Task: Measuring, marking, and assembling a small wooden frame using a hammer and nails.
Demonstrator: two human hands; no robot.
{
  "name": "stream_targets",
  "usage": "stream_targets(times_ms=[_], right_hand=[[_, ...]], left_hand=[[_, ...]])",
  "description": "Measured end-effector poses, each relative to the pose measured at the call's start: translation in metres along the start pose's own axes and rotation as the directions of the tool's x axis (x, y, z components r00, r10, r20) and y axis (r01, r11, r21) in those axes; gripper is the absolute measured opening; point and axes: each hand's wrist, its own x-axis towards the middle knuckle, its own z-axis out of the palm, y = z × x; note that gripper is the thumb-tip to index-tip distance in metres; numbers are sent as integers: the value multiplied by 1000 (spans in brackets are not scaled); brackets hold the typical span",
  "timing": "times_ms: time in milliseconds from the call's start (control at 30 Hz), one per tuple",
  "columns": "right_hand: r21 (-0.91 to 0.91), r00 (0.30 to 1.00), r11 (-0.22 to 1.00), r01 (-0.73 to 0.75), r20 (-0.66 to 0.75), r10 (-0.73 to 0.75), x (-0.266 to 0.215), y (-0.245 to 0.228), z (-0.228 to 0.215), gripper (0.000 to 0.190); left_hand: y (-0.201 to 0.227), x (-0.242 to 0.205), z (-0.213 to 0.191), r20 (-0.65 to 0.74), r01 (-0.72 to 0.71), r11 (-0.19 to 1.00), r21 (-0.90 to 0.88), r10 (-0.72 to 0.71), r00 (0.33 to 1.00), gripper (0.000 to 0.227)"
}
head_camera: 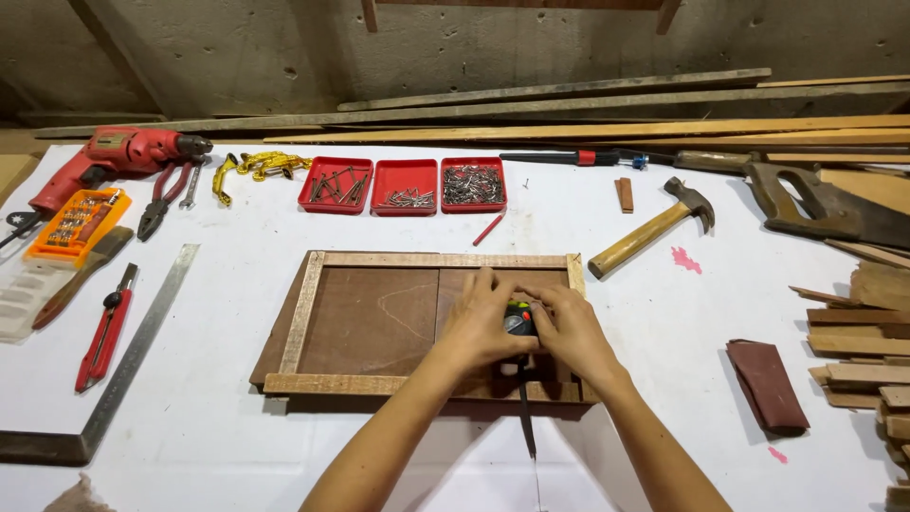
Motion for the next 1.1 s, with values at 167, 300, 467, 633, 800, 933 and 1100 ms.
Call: stream_targets(times_ms=[167, 300, 467, 633, 800, 933, 1100], right_hand=[[-66, 990, 992, 109, -80, -114, 63, 18, 11, 29], [-122, 955, 957, 264, -109, -277, 123, 56, 37, 33], [-188, 971, 956, 225, -42, -237, 167, 83, 69, 31], [-202, 988, 967, 153, 17, -153, 171, 85, 72, 23], [-80, 966, 967, 242, -71, -248, 136, 60, 40, 33], [46, 993, 992, 120, -15, -120, 88, 23, 3, 28], [4, 962, 980, -199, 190, 195, 33, -25, -28, 37]], left_hand=[[-64, 70, 3, -4, -104, 991, -86, 104, 995, 59], [-91, 118, 22, -297, -95, 995, 37, 102, 949, 22], [-130, 165, 66, -298, 19, 981, 193, 40, 954, 13], [-142, 175, 76, -330, -3, 976, 218, 76, 941, 14], [-110, 145, 42, -443, -116, 990, 74, 137, 886, 39], [-86, 109, 26, -393, -76, 995, 61, 94, 915, 19], [-35, 44, 4, -161, -24, 985, -170, -3, 987, 22]])
